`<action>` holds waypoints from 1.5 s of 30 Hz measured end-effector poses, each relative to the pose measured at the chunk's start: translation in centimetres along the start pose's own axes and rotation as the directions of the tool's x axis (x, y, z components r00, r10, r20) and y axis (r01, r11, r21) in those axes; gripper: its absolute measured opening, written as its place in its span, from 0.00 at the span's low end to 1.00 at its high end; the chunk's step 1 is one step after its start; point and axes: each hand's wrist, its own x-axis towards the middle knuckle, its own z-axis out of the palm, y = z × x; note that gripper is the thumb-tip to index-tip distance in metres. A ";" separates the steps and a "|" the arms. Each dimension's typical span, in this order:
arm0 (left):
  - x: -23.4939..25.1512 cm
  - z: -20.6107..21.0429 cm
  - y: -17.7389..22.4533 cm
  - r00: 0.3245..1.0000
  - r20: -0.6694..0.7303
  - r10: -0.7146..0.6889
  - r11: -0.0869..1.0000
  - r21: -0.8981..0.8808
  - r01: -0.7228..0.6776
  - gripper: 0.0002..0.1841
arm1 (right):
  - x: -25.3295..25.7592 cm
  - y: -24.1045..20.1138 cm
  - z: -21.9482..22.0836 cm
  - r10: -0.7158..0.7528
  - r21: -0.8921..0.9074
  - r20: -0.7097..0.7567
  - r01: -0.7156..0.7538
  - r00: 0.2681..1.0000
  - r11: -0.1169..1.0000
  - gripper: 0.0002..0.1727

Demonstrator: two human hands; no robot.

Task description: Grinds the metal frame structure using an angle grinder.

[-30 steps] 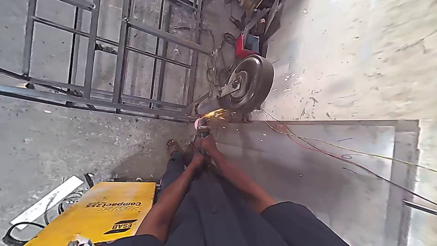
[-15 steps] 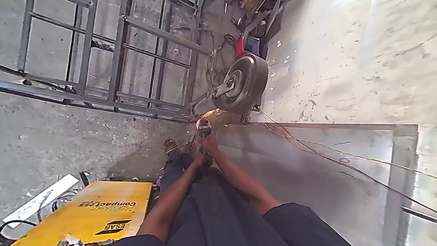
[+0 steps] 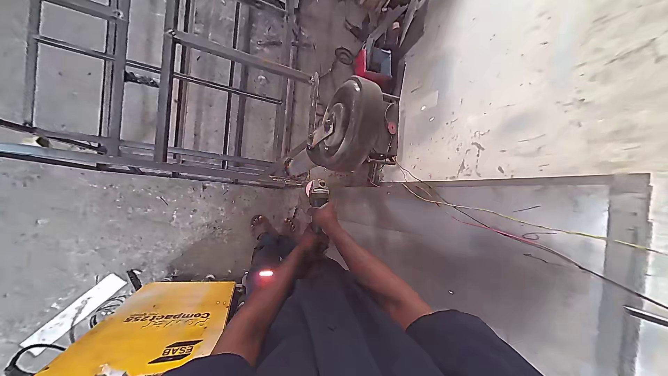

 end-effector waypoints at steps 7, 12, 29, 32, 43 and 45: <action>1.1 -1.7 -1.9 0.989 -0.074 0.131 0.987 0.103 -0.123 0.38 | -1.3 -0.6 0.6 0.053 -0.185 0.066 -0.040 0.996 0.982 0.37; 1.2 0.5 -0.4 0.999 -0.048 0.023 0.930 0.369 -0.004 0.41 | -0.4 2.0 -1.6 0.100 0.136 -0.021 -0.096 0.995 0.986 0.30; -3.5 -3.8 8.7 1.000 -0.003 -0.005 0.344 0.939 0.005 0.56 | -6.5 0.6 3.3 0.048 0.939 -0.244 0.224 0.969 0.260 0.28; -5.3 -8.3 11.3 0.998 0.025 -0.054 0.224 0.975 -0.012 0.56 | -9.4 -2.0 7.9 0.134 0.976 -0.215 0.209 0.967 0.055 0.28; -10.4 -17.0 16.7 0.995 -0.065 -0.069 -0.146 0.988 0.054 0.61 | -13.0 -7.0 19.4 0.118 0.917 -0.097 0.134 0.988 -0.375 0.26; -10.6 -17.1 16.5 0.993 -0.098 -0.059 -0.151 0.985 0.088 0.60 | -12.3 -6.7 20.5 0.075 0.891 -0.050 0.079 0.996 -0.447 0.24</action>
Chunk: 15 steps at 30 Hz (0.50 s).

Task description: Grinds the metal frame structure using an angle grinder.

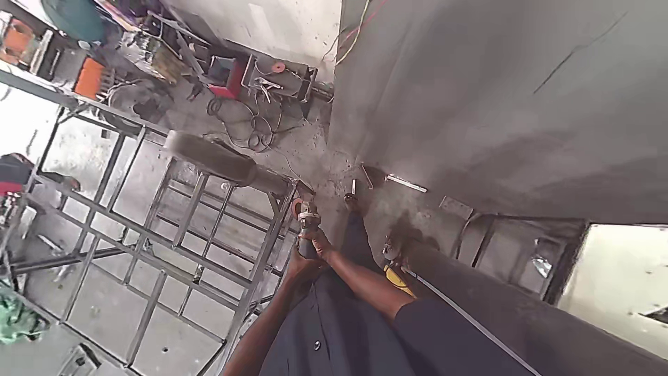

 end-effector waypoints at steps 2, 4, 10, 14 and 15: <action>0.3 0.3 0.3 0.999 -0.037 -0.032 0.998 0.057 0.034 0.59 | 1.1 0.7 -0.8 0.078 0.078 0.034 -0.081 0.996 0.994 0.20; 1.0 0.5 0.2 0.996 -0.075 -0.041 0.989 0.137 0.051 0.56 | 1.9 1.0 -1.2 0.144 0.125 0.042 -0.148 0.989 0.981 0.16; 4.0 0.0 1.8 0.983 -0.135 -0.124 0.958 0.241 0.154 0.52 | 5.0 0.1 -1.3 0.240 0.191 0.060 -0.247 0.969 0.950 0.08; 5.1 -0.9 3.2 0.966 -0.190 -0.173 0.919 0.323 0.228 0.53 | 6.6 -0.1 -0.9 0.258 0.228 0.093 -0.273 0.962 0.935 0.10; 5.2 -1.0 3.2 0.963 -0.201 -0.178 0.917 0.323 0.236 0.54 | 6.8 -0.1 -0.8 0.268 0.249 0.097 -0.284 0.958 0.926 0.10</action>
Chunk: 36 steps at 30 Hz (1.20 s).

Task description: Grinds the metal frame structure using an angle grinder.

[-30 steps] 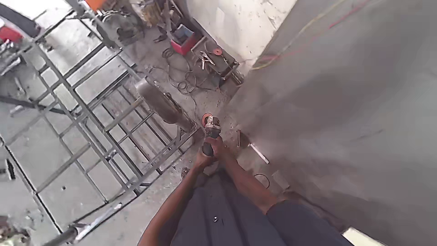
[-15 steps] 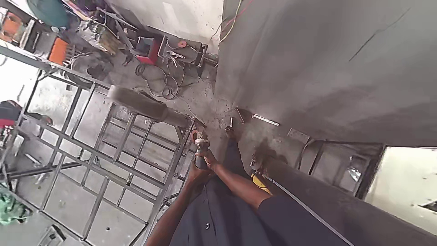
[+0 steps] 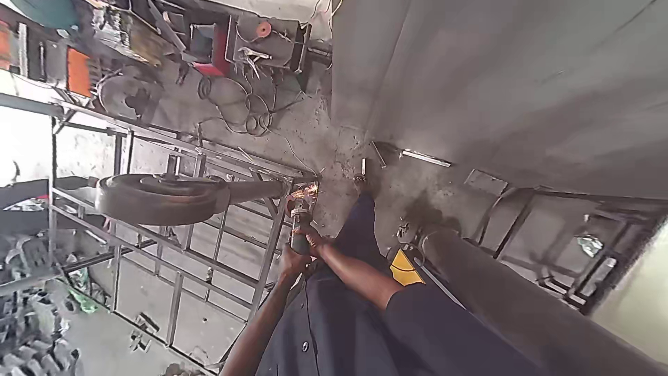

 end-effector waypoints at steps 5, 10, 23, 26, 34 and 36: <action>-0.1 -0.6 1.0 1.000 -0.003 -0.028 0.997 0.069 0.028 0.53 | 0.2 -0.2 0.2 0.013 0.038 0.005 -0.013 1.000 0.999 0.11; 0.0 -1.1 2.8 0.999 -0.013 -0.032 0.987 0.159 0.034 0.54 | 1.1 -0.8 0.0 -0.015 0.131 0.072 0.006 0.997 0.991 0.09; 0.7 -0.7 6.9 1.000 -0.012 -0.012 0.991 0.134 0.014 0.52 | 1.8 -4.5 0.3 -0.001 0.176 0.021 -0.003 1.000 0.984 0.10; 0.8 -0.5 6.9 0.999 -0.039 -0.006 0.979 0.202 0.014 0.52 | 1.4 -4.9 0.3 0.001 0.151 0.003 -0.001 1.000 0.989 0.13; 0.8 0.0 7.5 0.998 -0.059 -0.021 0.981 0.191 0.032 0.54 | -7.3 -11.8 5.7 0.092 -0.007 -0.205 -0.096 0.974 0.995 0.13; 0.9 0.1 8.1 0.998 -0.055 -0.030 0.981 0.190 0.040 0.54 | -12.0 -15.9 7.9 0.103 -0.089 -0.213 -0.124 0.972 0.988 0.17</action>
